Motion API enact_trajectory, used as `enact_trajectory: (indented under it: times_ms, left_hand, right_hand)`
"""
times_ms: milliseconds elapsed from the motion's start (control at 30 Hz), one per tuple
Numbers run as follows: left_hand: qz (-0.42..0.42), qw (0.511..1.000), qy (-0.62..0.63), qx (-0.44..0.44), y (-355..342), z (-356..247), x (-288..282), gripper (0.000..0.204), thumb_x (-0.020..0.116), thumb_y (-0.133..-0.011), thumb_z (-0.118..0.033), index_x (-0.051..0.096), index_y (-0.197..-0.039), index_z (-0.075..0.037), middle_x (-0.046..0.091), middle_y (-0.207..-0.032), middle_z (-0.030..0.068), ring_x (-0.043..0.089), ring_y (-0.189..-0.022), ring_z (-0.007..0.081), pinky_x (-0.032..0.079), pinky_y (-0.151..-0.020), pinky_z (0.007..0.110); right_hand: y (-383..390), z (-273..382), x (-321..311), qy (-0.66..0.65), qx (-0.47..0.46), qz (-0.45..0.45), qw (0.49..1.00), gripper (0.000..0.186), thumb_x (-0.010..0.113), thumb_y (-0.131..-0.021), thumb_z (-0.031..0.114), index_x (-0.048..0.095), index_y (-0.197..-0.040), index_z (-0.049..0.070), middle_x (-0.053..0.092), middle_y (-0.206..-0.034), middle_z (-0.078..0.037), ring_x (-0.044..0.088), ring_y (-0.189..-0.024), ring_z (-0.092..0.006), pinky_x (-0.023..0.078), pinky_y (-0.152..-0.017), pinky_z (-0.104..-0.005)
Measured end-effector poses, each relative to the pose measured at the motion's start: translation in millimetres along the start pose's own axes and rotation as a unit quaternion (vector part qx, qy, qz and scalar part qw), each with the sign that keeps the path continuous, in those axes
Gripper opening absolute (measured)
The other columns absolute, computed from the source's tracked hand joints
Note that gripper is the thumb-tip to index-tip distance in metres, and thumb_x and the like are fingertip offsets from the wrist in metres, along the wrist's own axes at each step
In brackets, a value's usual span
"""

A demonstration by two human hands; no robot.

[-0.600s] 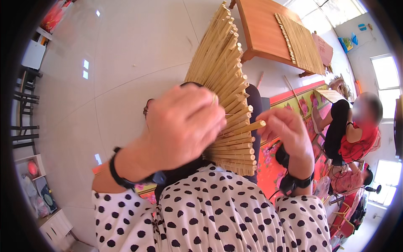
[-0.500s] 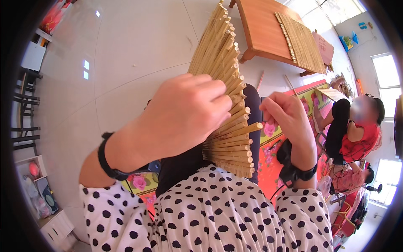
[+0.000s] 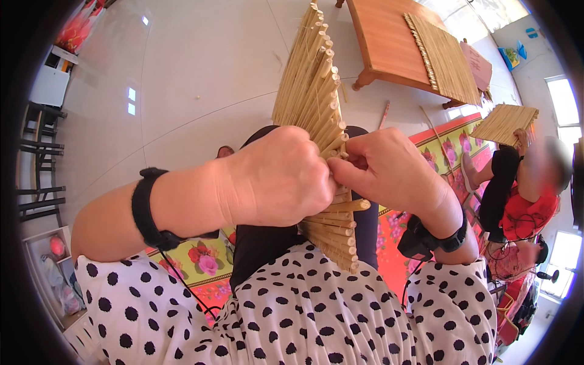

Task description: The person sits on a floral mat and weaves a bamboo mat by hand. They use a needle and thread to stitch bamboo strips together, repeatedly pulling the thread through the strips to secure them.

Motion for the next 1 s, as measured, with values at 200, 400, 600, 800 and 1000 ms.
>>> enact_trajectory:
  times_ms: [200,400,600,800,1000]
  left_hand:
    - [0.022,0.999,0.006,0.033,10.0,5.3,-9.0,0.014,0.066,-0.066,-0.014,0.055,-0.060,-0.008,0.048,-0.054,0.0029,0.053,-0.052,0.0203,0.039,-0.050,0.034]
    - [0.003,0.999,-0.001,-0.051,14.9,8.6,-36.6,0.010,0.066,-0.069,-0.015,0.059,-0.064,-0.009,0.053,-0.055,0.0022,0.058,-0.056,0.0192,0.041,-0.057,0.032]
    - [0.027,0.999,-0.007,-0.038,4.3,1.2,-19.1,0.014,0.069,-0.068,-0.016,0.056,-0.064,-0.011,0.050,-0.062,0.0006,0.053,-0.058,0.0169,0.039,-0.051,0.032]
    - [0.086,0.996,-0.022,0.030,0.5,-1.4,-10.8,0.010,0.066,-0.063,-0.014,0.057,-0.062,-0.009,0.052,-0.058,0.0013,0.056,-0.054,0.0186,0.042,-0.050,0.032]
    - [0.137,0.988,-0.017,0.073,17.6,0.6,-22.7,0.011,0.065,-0.061,-0.014,0.056,-0.060,-0.009,0.049,-0.057,0.0015,0.055,-0.054,0.0178,0.041,-0.050,0.032]
  right_hand:
    - [-0.7,2.8,2.0,0.016,0.021,0.022,0.999,0.045,0.063,-0.085,0.041,0.066,-0.065,0.000,0.061,-0.060,-0.018,0.062,-0.061,-0.0384,0.052,-0.063,-0.0469]
    - [1.9,1.9,5.9,-0.036,-0.031,-0.022,0.999,0.040,0.066,-0.085,0.026,0.055,-0.064,-0.005,0.048,-0.054,-0.020,0.046,-0.047,-0.0368,0.040,-0.049,-0.0435]
    - [1.0,2.0,4.0,-0.019,-0.020,-0.009,1.000,0.042,0.063,-0.086,0.034,0.061,-0.064,-0.002,0.056,-0.057,-0.020,0.056,-0.055,-0.0394,0.047,-0.055,-0.0463]
    - [0.1,4.2,4.9,-0.015,0.001,0.004,1.000,0.046,0.063,-0.084,0.040,0.064,-0.063,-0.001,0.059,-0.058,-0.019,0.061,-0.058,-0.0392,0.050,-0.057,-0.0478]
    - [2.5,5.7,6.9,0.002,-0.051,-0.038,0.998,0.042,0.067,-0.083,0.031,0.057,-0.060,-0.003,0.050,-0.052,-0.018,0.051,-0.049,-0.0362,0.043,-0.050,-0.0426]
Point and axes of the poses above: each hand's wrist, its own y-axis away from the middle knuckle, its own x-axis out of the palm, z = x × y, the point moved 4 cm from there along -y, towards the middle knuckle
